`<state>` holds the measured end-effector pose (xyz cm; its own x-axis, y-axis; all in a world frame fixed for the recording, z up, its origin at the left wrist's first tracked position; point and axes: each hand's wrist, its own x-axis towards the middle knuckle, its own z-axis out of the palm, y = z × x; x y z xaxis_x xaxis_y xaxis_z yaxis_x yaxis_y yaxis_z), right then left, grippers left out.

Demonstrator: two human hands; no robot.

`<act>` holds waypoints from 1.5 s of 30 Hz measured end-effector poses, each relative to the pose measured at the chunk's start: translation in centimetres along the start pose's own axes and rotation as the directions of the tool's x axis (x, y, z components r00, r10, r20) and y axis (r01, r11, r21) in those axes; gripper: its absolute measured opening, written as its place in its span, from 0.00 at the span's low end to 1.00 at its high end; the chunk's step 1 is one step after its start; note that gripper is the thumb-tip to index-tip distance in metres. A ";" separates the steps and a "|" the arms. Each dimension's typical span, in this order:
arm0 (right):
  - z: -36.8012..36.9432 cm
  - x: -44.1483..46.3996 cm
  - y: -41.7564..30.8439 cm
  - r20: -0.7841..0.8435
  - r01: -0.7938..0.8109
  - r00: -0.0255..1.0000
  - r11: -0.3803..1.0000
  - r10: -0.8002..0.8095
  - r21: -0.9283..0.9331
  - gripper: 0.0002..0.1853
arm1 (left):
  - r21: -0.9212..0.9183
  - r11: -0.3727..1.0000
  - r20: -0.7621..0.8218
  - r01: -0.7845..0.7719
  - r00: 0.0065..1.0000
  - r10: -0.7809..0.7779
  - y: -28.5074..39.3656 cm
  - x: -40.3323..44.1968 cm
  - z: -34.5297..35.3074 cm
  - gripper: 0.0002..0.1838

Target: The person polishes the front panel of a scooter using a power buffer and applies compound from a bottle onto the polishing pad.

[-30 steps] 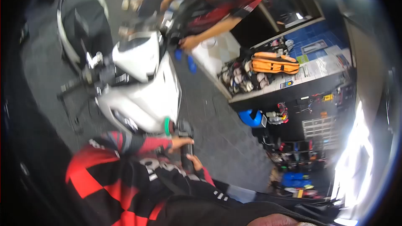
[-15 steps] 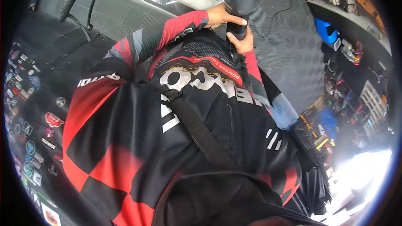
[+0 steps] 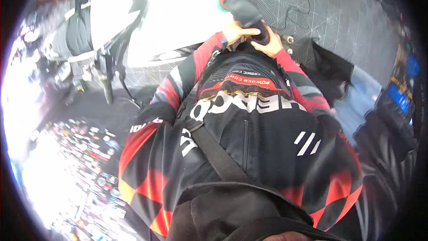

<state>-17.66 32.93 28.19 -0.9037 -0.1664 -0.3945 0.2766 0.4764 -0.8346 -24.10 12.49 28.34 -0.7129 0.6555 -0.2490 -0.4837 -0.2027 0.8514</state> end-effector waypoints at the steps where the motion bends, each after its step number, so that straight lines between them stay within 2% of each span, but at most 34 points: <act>1: 0.5 0.6 -0.1 0.041 0.024 0.999 1.000 -0.024 0.009 0.47 | 0.164 0.986 -0.017 -0.033 0.999 0.036 0.7 -1.0 -0.7 0.24; 3: 2.1 2.0 0.3 0.030 0.237 0.971 0.962 -0.235 -0.135 0.48 | 0.040 0.999 -0.012 -0.023 1.000 0.024 2.1 -2.8 -1.6 0.27; 4: 2.8 2.4 0.1 0.017 0.315 0.949 0.943 -0.315 -0.109 0.48 | 0.094 0.992 0.005 -0.085 0.996 0.085 3.0 -3.8 -2.1 0.30; 5: 3.2 2.6 -0.9 0.008 0.393 0.919 0.915 -0.394 -0.087 0.48 | 0.052 0.998 -0.072 -0.041 0.996 0.045 3.0 -4.9 -2.2 0.31; 6: 3.0 2.5 -1.7 0.074 0.368 0.928 0.929 -0.366 -0.025 0.48 | 0.058 0.997 -0.033 -0.053 0.998 0.055 3.0 -5.0 -2.6 0.31; 9: 4.1 1.8 0.4 0.029 0.343 0.939 0.937 -0.342 -0.065 0.48 | 0.034 0.998 0.022 -0.045 0.999 0.045 3.4 -4.9 -1.7 0.31; 11: 3.7 0.7 2.1 -0.002 0.329 0.944 0.944 -0.329 0.014 0.49 | -0.006 0.999 0.051 -0.032 0.998 0.032 2.3 -3.9 -0.5 0.32; 12: 3.4 -0.1 3.2 -0.022 0.255 0.967 0.967 -0.255 -0.001 0.49 | -0.026 0.997 0.065 0.079 0.995 -0.077 1.4 -3.0 0.0 0.32; 14: 2.8 -1.7 4.8 -0.075 0.128 0.989 0.991 -0.125 0.037 0.50 | -0.020 0.985 0.117 0.173 0.979 -0.169 -1.8 -1.0 0.4 0.32; 15: 2.7 -2.3 6.0 -0.117 0.133 0.985 0.988 -0.123 0.078 0.48 | 0.066 0.976 0.099 0.208 0.972 -0.214 -4.5 0.0 -0.3 0.31; 17: 2.5 -3.3 6.5 -0.146 0.070 0.988 0.990 -0.052 0.124 0.47 | 0.010 0.953 0.072 0.302 0.951 -0.302 -5.8 1.2 0.4 0.29; 18: 2.8 -3.4 6.6 -0.148 0.067 0.988 0.990 -0.048 0.127 0.47 | 0.033 0.965 0.083 0.260 0.961 -0.262 -6.1 1.2 0.4 0.29; 22: 4.9 -2.8 5.1 -0.170 0.152 0.976 0.985 -0.136 0.085 0.46 | 0.029 0.963 0.107 0.267 0.957 -0.269 -1.0 -1.7 0.6 0.28; 23: 5.3 -2.5 3.9 -0.154 0.189 0.972 0.978 -0.175 0.085 0.46 | -0.006 0.972 0.110 0.235 0.966 -0.232 -0.2 -2.7 0.1 0.29; 25: 6.7 -1.8 1.7 -0.133 0.206 0.972 0.975 -0.195 0.081 0.46 | 0.059 0.989 0.066 0.132 0.989 -0.136 1.2 -4.3 -1.3 0.28; 27: 7.8 -0.8 0.1 -0.115 0.273 0.959 0.951 -0.258 0.145 0.46 | 0.064 0.994 0.100 0.090 0.990 -0.096 2.9 -5.6 -2.3 0.29; 28: 8.4 -0.5 -0.1 -0.131 0.294 0.951 0.951 -0.281 0.092 0.47 | 0.064 0.997 0.081 0.039 0.996 -0.044 3.5 -6.0 -2.2 0.29; 32: 8.7 -0.8 1.1 -0.145 0.300 0.950 0.940 -0.277 0.165 0.47 | 0.158 0.985 0.077 0.071 0.994 -0.084 1.7 -5.7 -2.7 0.29; 33: 8.6 -1.4 1.6 -0.143 0.296 0.951 0.940 -0.274 0.167 0.47 | 0.137 0.981 0.048 0.139 0.988 -0.147 0.7 -5.5 -2.4 0.29; 35: 8.5 -2.5 2.9 -0.211 0.194 0.966 0.957 -0.148 0.216 0.46 | 0.255 0.955 0.092 0.152 0.979 -0.180 -0.7 -3.8 -1.6 0.28; 36: 8.1 -2.8 3.5 -0.274 0.225 0.946 0.958 -0.172 0.177 0.45 | 0.318 0.942 0.103 0.110 0.983 -0.149 -2.1 -2.9 -1.8 0.27; 37: 8.1 -2.8 4.4 -0.258 0.175 0.959 0.963 -0.120 0.203 0.46 | 0.242 0.962 0.100 0.126 0.983 -0.154 -2.7 -2.3 -1.1 0.26; 39: 8.2 -2.4 6.3 -0.324 0.195 0.933 0.976 -0.156 0.094 0.46 | 0.230 0.952 0.051 0.202 0.974 -0.219 -4.4 -1.6 -1.4 0.26; 41: 7.5 -2.2 6.1 -0.275 0.162 0.952 0.983 -0.133 0.087 0.46 | 0.169 0.959 0.020 0.229 0.972 -0.235 -4.1 -2.4 -1.1 0.28; 43: 7.4 -1.4 5.5 -0.212 0.238 0.953 0.968 -0.216 0.083 0.46 | 0.305 0.939 0.003 0.156 0.986 -0.165 -3.2 -3.2 -1.9 0.29; 45: 8.1 -0.6 4.9 -0.219 0.294 0.940 0.948 -0.263 0.120 0.47 | 0.194 0.967 -0.028 0.165 0.986 -0.163 -2.0 -4.6 -2.4 0.31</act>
<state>-13.14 28.36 21.21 -0.9934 -0.0930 -0.0668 0.0362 0.2991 -0.9536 -21.09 8.19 26.70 -0.6389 0.6590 -0.3970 -0.4870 0.0530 0.8718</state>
